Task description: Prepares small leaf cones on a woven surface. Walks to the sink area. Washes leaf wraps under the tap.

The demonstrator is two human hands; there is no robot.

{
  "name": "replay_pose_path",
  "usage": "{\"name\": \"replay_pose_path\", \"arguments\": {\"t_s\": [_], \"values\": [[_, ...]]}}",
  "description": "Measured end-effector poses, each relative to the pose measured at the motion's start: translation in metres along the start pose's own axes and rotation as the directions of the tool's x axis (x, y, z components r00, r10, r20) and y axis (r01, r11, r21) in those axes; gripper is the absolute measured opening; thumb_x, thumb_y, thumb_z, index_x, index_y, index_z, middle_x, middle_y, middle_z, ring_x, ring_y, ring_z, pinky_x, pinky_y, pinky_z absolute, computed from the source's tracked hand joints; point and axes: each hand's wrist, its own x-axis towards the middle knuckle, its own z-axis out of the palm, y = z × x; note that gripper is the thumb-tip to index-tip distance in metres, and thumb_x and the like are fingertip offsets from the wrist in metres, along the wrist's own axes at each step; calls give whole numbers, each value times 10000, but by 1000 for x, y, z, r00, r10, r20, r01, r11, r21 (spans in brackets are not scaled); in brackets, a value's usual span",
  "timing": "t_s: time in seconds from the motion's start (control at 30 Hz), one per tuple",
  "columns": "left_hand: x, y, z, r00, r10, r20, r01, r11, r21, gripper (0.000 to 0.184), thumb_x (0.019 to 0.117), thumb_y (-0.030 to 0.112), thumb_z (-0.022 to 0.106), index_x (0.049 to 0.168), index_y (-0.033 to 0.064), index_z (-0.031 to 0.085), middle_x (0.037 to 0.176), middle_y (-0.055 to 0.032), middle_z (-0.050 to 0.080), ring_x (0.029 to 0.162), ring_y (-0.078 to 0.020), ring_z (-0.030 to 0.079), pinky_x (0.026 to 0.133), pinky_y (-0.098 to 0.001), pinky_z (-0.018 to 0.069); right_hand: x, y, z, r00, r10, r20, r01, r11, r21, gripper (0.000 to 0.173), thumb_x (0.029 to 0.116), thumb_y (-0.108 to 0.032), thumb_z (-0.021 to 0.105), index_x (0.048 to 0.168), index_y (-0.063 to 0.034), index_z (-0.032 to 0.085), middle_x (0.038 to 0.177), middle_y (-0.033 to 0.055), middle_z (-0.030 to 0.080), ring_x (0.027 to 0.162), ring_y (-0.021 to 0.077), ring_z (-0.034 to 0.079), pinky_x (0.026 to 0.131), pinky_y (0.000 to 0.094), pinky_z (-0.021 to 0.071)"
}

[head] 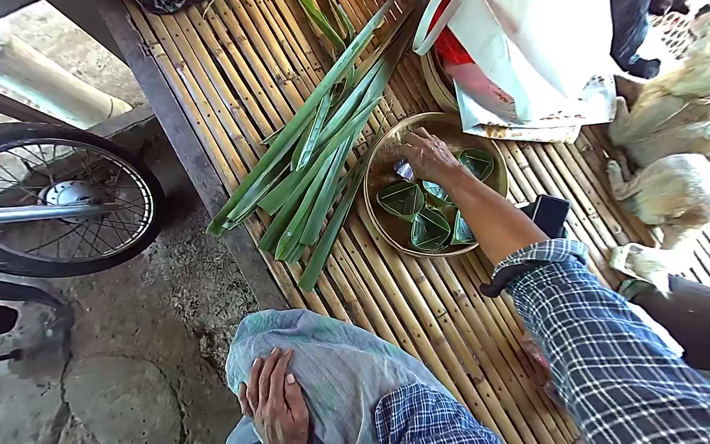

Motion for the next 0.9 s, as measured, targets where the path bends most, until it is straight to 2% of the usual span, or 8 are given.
{"name": "replay_pose_path", "arguments": {"t_s": [0.07,0.13,0.27,0.33,0.5,0.6,0.77,0.9], "values": [[0,-1,0,1000,2,6,-2,1000,-6,544,1053,391,239,1311,202,679,1436,-68,603,1465,-331,391,1200,-612,172,-13,0,-14,992,82,-96,-75,994,77,211,934,-39,580,1086,-84,719,1212,123,687,1272,351,576,1021,541,515],[-3,-2,-2,999,9,31,-9,1000,-30,533,1051,371,250,1325,187,668,1448,-81,591,1467,-343,385,1206,-608,163,-42,4,-43,955,258,-146,-227,953,199,243,968,-104,567,1155,-73,719,1216,130,699,1246,312,607,1074,516,483],[-4,-5,-3,999,33,39,-31,998,-49,515,1053,340,265,1349,169,651,1456,-101,583,1474,-354,374,1210,-604,160,-134,17,-103,791,583,-183,-497,788,363,254,1005,-195,607,1192,-39,681,1133,144,711,1049,245,694,965,463,555],[-4,-7,-3,998,47,36,-45,997,-55,510,1053,334,271,1343,162,653,1453,-107,583,1472,-352,378,1213,-594,162,-196,23,-119,680,716,-158,-622,677,394,299,984,-223,646,1210,-29,664,1103,161,710,997,266,695,920,489,559],[-4,-14,-5,995,84,49,-81,995,-51,497,1057,326,277,1344,173,653,1454,-92,586,1469,-349,384,1208,-582,190,-351,35,-77,330,942,-61,-847,324,423,422,929,-237,710,1271,-3,633,1117,235,692,1012,387,682,909,623,538],[-5,-18,-5,993,109,55,-106,993,-50,499,1056,332,277,1344,173,652,1458,-88,582,1468,-337,385,1210,-565,195,-397,37,-33,162,983,87,-872,101,479,437,909,-227,729,1270,-3,628,1126,244,694,982,402,688,867,631,547],[-7,-20,-10,989,129,73,-123,989,-81,502,1052,320,288,1336,133,657,1450,-119,584,1461,-364,390,1205,-576,205,-393,30,-3,66,980,188,-872,-36,489,406,895,-233,734,1238,-32,654,1111,240,688,873,384,703,774,604,577],[-11,-14,-11,994,98,40,-94,990,-109,488,1052,298,306,1329,113,662,1446,-131,587,1460,-367,392,1213,-557,204,-367,5,-40,128,981,147,-963,87,256,494,959,-357,664,1294,6,638,1178,287,682,1112,478,651,946,704,480]]}}
